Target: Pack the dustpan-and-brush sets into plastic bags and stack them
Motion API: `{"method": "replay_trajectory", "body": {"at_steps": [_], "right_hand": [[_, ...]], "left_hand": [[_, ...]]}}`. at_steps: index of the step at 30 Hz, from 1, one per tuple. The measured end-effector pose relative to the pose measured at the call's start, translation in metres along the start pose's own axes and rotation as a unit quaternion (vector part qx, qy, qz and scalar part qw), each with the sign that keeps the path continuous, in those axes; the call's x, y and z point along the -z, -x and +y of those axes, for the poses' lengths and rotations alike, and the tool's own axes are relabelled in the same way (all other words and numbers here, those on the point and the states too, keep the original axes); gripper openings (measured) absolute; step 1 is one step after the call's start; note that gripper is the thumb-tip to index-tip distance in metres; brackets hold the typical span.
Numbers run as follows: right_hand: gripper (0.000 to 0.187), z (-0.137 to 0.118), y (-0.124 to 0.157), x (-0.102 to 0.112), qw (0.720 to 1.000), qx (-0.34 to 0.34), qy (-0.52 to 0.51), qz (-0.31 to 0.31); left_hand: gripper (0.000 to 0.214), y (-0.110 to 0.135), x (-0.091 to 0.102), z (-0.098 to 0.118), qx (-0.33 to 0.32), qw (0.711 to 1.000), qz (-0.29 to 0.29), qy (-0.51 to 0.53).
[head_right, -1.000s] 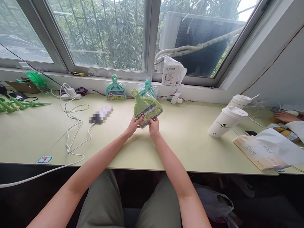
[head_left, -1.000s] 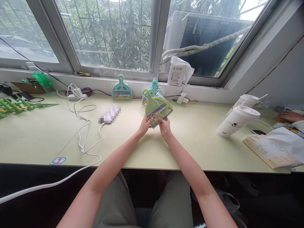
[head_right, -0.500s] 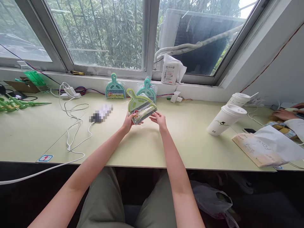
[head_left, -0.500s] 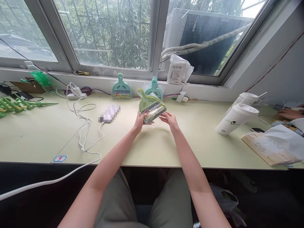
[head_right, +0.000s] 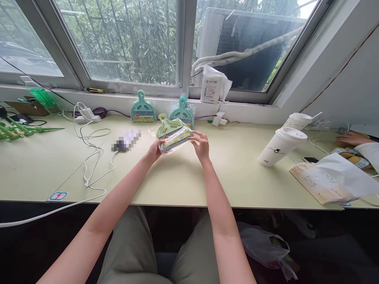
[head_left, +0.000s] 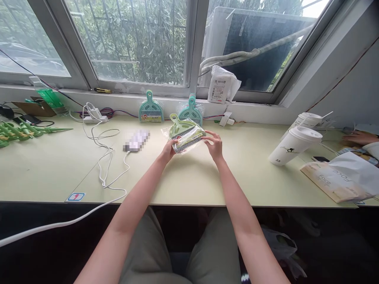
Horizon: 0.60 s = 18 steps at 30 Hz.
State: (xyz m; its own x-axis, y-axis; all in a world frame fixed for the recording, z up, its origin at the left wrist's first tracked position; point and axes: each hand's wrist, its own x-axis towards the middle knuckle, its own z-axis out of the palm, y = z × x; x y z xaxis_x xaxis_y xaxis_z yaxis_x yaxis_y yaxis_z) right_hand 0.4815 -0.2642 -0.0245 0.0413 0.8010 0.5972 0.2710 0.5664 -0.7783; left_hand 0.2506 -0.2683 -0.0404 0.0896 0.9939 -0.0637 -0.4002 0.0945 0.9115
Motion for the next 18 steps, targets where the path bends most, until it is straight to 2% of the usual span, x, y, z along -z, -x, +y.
{"method": "replay_trajectory", "body": {"at_steps": [2,4,9,14,18], "right_hand": [[0.006,0.000,0.000,0.000,0.999,-0.018,-0.035,0.025],[0.002,-0.001,0.001,0.000,0.997,-0.035,-0.071,0.025],[0.013,0.003,0.003,0.000,0.992,-0.050,-0.119,0.005],[0.015,0.012,0.003,-0.002,0.998,-0.044,0.000,0.052],[0.015,0.013,0.005,-0.004,0.993,-0.054,0.076,0.076]], "left_hand": [[0.041,-0.001,0.005,0.001,0.038,0.999,-0.022,-0.026],[0.041,0.000,0.009,0.002,0.076,0.995,-0.049,-0.049],[0.042,0.005,0.011,0.002,0.113,0.985,-0.106,-0.079],[0.048,0.009,0.008,0.001,0.086,0.976,-0.173,-0.100],[0.054,0.013,0.003,0.002,0.073,0.968,-0.199,-0.132]]}}
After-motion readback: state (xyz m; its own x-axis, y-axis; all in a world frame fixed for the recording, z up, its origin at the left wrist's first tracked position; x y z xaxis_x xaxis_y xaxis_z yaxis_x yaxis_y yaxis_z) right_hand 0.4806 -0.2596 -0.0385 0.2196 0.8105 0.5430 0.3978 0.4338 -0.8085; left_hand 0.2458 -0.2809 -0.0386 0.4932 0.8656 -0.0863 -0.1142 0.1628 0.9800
